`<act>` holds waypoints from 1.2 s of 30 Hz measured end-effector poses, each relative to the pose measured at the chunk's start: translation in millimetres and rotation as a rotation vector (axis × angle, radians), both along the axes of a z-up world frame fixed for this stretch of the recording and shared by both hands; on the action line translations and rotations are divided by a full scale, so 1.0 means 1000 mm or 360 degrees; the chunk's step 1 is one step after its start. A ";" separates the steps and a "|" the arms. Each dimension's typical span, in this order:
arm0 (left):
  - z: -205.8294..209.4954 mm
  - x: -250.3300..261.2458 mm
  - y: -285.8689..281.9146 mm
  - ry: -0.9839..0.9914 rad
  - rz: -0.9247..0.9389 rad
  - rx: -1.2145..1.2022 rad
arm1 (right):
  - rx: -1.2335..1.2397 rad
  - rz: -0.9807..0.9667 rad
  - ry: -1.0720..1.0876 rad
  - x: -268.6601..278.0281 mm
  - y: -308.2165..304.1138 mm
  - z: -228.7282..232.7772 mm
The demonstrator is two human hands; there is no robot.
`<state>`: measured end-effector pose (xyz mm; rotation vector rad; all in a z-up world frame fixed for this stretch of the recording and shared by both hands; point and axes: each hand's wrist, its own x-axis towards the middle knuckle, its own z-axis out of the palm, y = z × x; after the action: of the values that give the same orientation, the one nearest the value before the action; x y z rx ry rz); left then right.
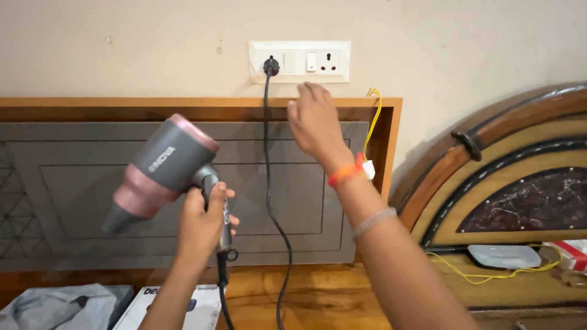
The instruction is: The person wipes a hairdryer with a cloth, unplugs it, and wraps its cord. They then open a box, remove a massage gun, attach a head, and press the power button to turn it on.
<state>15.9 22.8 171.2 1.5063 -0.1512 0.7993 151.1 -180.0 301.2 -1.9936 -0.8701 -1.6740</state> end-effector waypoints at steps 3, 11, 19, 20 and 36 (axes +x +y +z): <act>0.013 0.011 -0.008 0.0116 0.0059 0.0109 | -0.0237 -0.0168 0.0230 0.038 0.006 0.023; 0.010 0.042 -0.013 0.0236 -0.0047 0.0071 | -0.0437 -0.0388 0.0705 0.084 0.029 0.064; -0.013 0.074 0.013 0.0311 -0.0075 0.0097 | -0.0555 -0.0441 0.0893 0.103 0.034 0.078; -0.015 0.075 0.011 0.0302 -0.0134 0.0075 | -0.0543 -0.0441 0.0871 0.105 0.034 0.076; -0.002 0.034 -0.003 0.0325 -0.0230 -0.0047 | 0.0104 0.0127 0.0416 0.130 0.082 0.102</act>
<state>50.3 20.2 169.5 1.5206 -0.0940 0.5269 280.7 -98.1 402.7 -2.0457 -0.7789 -1.3431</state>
